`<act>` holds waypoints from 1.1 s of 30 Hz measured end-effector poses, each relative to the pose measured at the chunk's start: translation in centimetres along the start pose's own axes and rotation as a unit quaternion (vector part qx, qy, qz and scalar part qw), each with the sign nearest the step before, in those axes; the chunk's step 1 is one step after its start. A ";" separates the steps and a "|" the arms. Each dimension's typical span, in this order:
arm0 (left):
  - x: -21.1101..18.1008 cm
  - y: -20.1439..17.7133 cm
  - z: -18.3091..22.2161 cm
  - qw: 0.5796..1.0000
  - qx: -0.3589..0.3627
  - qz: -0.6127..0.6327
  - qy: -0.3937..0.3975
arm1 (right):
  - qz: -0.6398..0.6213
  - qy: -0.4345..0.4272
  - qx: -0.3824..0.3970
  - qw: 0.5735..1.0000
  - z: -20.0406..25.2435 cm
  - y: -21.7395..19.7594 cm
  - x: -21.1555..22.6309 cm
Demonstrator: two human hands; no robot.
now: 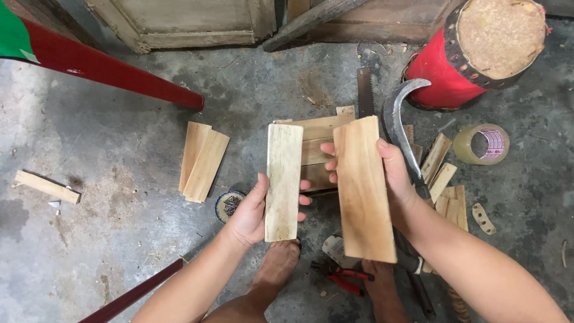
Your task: Shaping and sanding small wooden pieces using sandpaper and pliers to prepare them for assembly.
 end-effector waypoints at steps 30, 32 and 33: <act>-0.4 -1.5 -0.6 0.908 -0.226 -0.353 -0.022 | 0.749 -0.050 -0.381 0.539 2.6 -45.5 13.9; -0.3 -2.6 -1.5 0.902 -0.233 -0.363 0.009 | 0.766 0.066 -0.376 0.518 4.5 -46.8 11.9; -0.3 -2.5 -1.9 0.903 -0.229 -0.363 0.010 | 0.765 0.065 -0.379 0.518 5.9 -45.2 11.4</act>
Point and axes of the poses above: each hand's wrist, its own z-axis away from the middle knuckle, its own y-axis out of the palm, x = y × z, the point moved 6 cm from there along -z, towards the middle knuckle, and after that the axes turned 8 degrees about -z, right-handed, at the moved point
